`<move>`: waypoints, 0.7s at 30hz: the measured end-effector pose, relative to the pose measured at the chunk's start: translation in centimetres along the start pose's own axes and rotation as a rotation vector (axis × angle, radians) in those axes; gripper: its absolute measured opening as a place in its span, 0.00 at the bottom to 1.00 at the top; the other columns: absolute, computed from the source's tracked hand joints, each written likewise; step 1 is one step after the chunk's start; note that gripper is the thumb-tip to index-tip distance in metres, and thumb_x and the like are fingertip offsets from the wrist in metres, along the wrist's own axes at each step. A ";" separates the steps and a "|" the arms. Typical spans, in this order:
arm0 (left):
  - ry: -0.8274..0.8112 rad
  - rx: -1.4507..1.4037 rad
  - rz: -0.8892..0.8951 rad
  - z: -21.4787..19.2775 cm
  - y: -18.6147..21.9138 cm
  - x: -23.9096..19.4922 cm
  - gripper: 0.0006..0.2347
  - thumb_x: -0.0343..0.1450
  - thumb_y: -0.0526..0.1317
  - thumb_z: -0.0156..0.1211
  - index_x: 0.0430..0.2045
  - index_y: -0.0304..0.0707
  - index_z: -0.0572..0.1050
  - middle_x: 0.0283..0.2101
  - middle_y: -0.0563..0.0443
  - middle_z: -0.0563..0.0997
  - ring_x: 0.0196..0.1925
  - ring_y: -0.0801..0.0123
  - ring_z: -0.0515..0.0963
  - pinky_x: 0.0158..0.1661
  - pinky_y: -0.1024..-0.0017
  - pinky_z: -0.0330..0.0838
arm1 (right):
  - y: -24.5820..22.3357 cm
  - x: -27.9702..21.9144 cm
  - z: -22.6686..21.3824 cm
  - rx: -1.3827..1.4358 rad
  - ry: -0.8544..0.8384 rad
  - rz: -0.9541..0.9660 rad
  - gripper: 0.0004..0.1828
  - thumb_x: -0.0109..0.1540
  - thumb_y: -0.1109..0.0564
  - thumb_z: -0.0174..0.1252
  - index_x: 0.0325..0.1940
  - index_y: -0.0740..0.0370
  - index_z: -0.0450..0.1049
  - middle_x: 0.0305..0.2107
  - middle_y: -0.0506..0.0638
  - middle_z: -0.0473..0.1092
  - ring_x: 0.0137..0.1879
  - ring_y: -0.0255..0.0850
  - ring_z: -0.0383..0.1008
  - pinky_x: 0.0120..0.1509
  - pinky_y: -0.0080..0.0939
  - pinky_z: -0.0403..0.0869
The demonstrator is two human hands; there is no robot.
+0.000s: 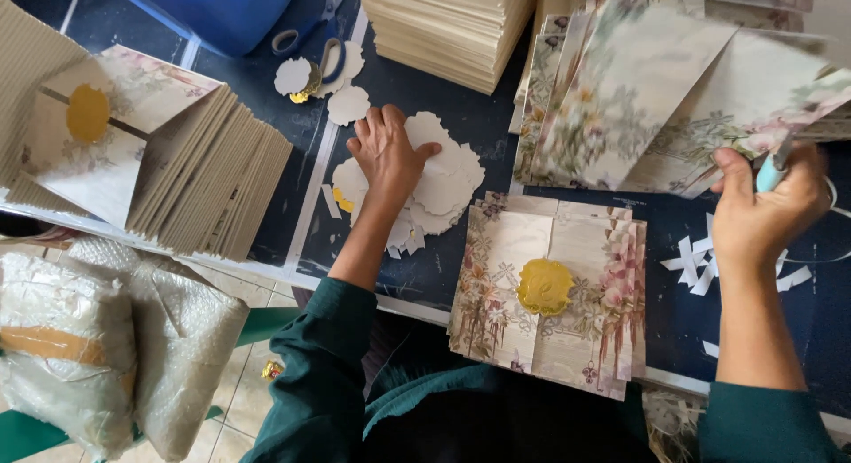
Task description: Applying decorative gold-colored seals to the center of floral-patterned paper bags and stacking them.
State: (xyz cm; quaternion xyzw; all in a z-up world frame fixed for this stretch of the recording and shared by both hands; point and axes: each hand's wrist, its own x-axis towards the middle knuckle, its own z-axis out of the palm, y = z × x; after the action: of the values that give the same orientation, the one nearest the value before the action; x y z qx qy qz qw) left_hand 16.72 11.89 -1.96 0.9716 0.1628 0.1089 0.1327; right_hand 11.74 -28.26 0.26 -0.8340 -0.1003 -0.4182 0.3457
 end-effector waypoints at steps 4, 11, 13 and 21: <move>0.063 -0.082 0.100 -0.4 0.5 -0.6 0.23 0.54 0.46 0.75 0.35 0.48 0.65 0.40 0.50 0.71 0.42 0.57 0.68 0.39 0.61 0.57 | 2.3 -1.3 0.2 0.149 0.021 0.083 0.14 0.68 0.84 0.65 0.49 0.80 0.68 0.38 0.65 0.70 0.33 0.47 0.69 0.35 0.40 0.72; 0.100 -0.610 0.101 -2.9 1.9 -2.6 0.08 0.62 0.29 0.56 0.26 0.41 0.64 0.25 0.52 0.71 0.25 0.66 0.67 0.26 0.67 0.60 | -4.7 -5.2 -7.0 0.516 -0.222 1.005 0.14 0.64 0.46 0.54 0.54 0.41 0.64 0.33 0.33 0.62 0.21 0.19 0.54 0.21 0.16 0.55; 0.002 -0.874 -0.073 -5.8 3.0 -4.1 0.06 0.60 0.35 0.53 0.28 0.45 0.70 0.30 0.52 0.82 0.29 0.69 0.81 0.30 0.71 0.69 | -11.3 -5.8 -7.5 0.197 -0.391 0.943 0.11 0.61 0.63 0.60 0.42 0.63 0.64 0.19 0.52 0.62 0.20 0.39 0.59 0.24 0.38 0.59; -0.315 -1.220 0.175 -6.5 5.1 -12.2 0.07 0.66 0.38 0.58 0.28 0.32 0.75 0.26 0.49 0.78 0.23 0.75 0.72 0.20 0.80 0.68 | -13.8 -8.1 -6.8 -0.222 -0.793 0.440 0.27 0.59 0.45 0.50 0.61 0.54 0.65 0.32 0.48 0.68 0.37 0.45 0.70 0.40 0.44 0.67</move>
State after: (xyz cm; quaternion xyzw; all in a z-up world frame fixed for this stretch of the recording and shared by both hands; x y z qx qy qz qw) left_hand 5.29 4.47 3.57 0.7354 -0.0302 0.0481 0.6753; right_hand -3.97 -21.54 3.67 -0.9629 -0.0003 0.0081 0.2697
